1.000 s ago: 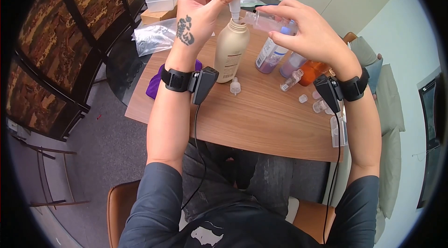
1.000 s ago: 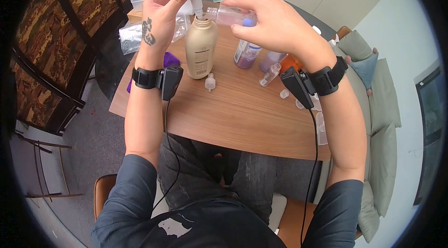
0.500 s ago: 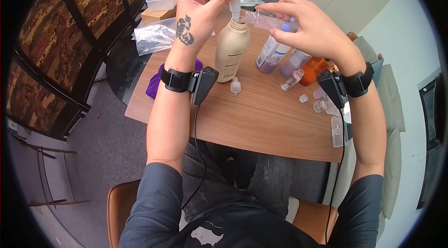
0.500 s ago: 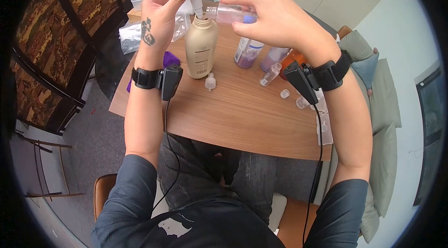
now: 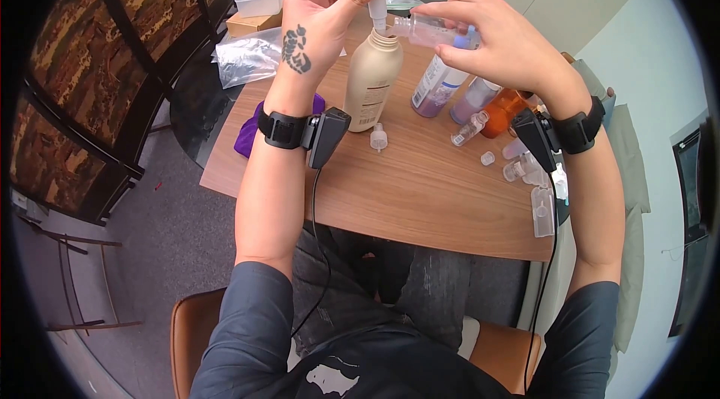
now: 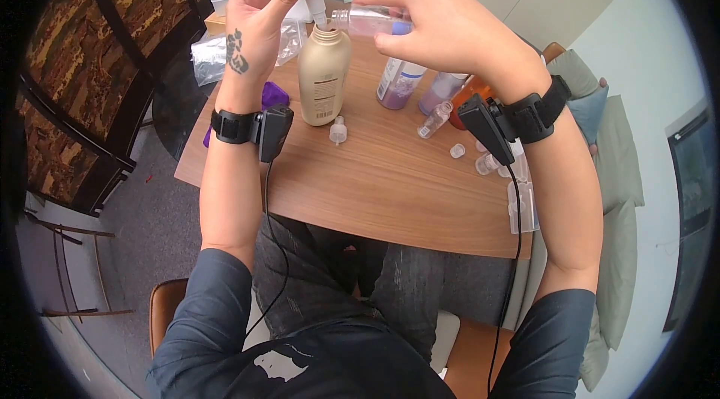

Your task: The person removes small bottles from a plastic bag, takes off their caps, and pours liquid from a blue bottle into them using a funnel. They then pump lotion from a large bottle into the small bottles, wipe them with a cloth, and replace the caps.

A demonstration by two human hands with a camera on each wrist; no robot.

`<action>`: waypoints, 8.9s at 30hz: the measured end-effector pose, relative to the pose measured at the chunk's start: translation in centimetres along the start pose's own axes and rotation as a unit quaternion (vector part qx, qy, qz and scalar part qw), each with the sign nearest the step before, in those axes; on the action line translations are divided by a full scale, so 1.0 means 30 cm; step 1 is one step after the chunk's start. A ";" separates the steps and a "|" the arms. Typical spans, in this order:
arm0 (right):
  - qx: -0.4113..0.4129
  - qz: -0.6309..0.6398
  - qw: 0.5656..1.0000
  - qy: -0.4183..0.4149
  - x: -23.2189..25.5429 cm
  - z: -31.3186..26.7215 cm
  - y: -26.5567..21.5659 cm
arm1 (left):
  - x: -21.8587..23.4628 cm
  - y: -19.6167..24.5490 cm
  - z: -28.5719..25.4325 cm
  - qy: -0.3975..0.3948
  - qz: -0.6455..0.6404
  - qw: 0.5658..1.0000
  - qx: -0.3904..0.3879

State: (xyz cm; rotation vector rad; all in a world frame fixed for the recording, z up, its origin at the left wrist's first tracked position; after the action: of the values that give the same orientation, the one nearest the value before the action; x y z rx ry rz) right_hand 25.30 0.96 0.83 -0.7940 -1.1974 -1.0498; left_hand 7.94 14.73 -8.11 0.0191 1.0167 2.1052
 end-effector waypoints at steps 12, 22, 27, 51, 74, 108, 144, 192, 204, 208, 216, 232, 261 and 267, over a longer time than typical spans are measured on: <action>0.008 -0.001 1.000 0.002 0.005 0.013 0.000 | -0.004 0.007 0.000 0.003 0.009 1.000 -0.002; 0.015 -0.021 1.000 -0.006 0.023 0.027 -0.005 | 0.001 0.004 -0.001 0.001 0.021 1.000 -0.006; 0.019 -0.019 0.999 -0.019 0.040 0.039 -0.015 | 0.000 0.004 -0.003 0.002 0.012 1.000 -0.009; -0.024 -0.085 0.985 -0.150 0.111 0.129 -0.075 | -0.011 0.026 -0.014 0.010 0.016 1.000 -0.016; -0.066 -0.054 0.952 -0.295 0.222 0.173 -0.172 | -0.005 0.023 -0.020 0.017 0.014 1.000 -0.008; -0.077 -0.082 0.953 -0.283 0.207 0.178 -0.189 | -0.011 0.033 -0.029 0.010 0.011 1.000 -0.016; -0.037 0.090 0.992 0.083 -0.032 -0.086 -0.051 | -0.020 0.030 -0.036 0.027 -0.002 1.000 -0.014; -0.206 0.123 0.956 0.167 -0.327 0.050 -0.177 | 0.028 -0.074 -0.057 -0.089 0.007 0.995 0.043; -0.168 0.207 0.947 0.178 -0.346 0.032 -0.122 | -0.010 -0.068 -0.068 -0.075 0.113 0.991 0.017; -0.139 0.256 0.940 0.180 -0.364 0.030 -0.086 | -0.002 -0.068 -0.068 -0.077 0.098 0.992 0.036; -0.111 0.371 0.921 0.046 -0.322 0.021 -0.031 | 0.003 -0.061 -0.066 -0.083 0.091 0.992 0.040; -0.121 0.252 0.947 0.159 -0.344 0.025 -0.081 | -0.001 -0.058 -0.069 -0.074 0.112 0.990 0.050; -0.120 0.254 0.945 0.166 -0.359 0.029 -0.052 | 0.015 -0.071 -0.068 -0.064 0.092 0.992 0.060; -0.119 0.217 0.952 0.181 -0.388 0.052 -0.058 | 0.016 -0.073 -0.070 -0.061 0.084 0.993 0.056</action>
State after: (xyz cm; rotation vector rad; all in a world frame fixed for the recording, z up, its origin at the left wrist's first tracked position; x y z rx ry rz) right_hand 22.75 4.31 -10.26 -0.9509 -0.5529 -0.9267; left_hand 8.35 14.49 -11.14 0.2939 1.0898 2.1652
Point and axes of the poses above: each hand's wrist, its own z-axis towards the middle knuckle, its own x-axis out of the back of the hand, y = z × x, the point moved 3 cm from there along z, towards the middle knuckle, and after that the axes turned 5 degrees about -y, right-handed, at the moved point
